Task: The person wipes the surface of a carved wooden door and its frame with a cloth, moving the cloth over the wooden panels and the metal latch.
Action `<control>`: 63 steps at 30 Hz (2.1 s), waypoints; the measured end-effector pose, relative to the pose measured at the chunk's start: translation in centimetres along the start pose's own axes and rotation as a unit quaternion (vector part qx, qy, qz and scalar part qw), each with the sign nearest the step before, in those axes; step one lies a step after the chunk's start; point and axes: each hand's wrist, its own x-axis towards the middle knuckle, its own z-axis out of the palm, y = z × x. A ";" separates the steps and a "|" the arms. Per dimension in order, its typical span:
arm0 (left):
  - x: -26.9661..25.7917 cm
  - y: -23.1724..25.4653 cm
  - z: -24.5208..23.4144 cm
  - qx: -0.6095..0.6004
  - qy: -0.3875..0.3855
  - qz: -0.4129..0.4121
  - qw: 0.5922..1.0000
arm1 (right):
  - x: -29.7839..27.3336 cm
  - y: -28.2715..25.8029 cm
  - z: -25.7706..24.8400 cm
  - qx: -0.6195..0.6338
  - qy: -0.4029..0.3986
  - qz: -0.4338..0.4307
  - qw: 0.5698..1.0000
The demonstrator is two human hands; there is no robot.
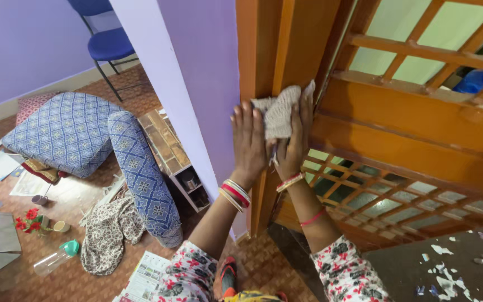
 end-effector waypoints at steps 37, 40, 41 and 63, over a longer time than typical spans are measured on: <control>-28.2 -2.3 4.4 -0.121 -0.131 -0.076 0.981 | -27.8 6.6 4.0 -0.006 -0.060 0.155 0.986; -34.3 -3.2 6.3 -0.151 -0.158 -0.094 0.971 | -35.7 9.1 3.8 -0.035 -0.080 0.132 0.987; -36.3 -3.4 6.7 -0.131 -0.196 -0.101 0.966 | -38.1 9.1 4.2 -0.041 -0.081 0.129 0.988; -37.1 -4.1 8.0 -0.203 -0.209 -0.139 0.946 | -29.1 3.9 3.2 -0.012 -0.081 0.230 0.970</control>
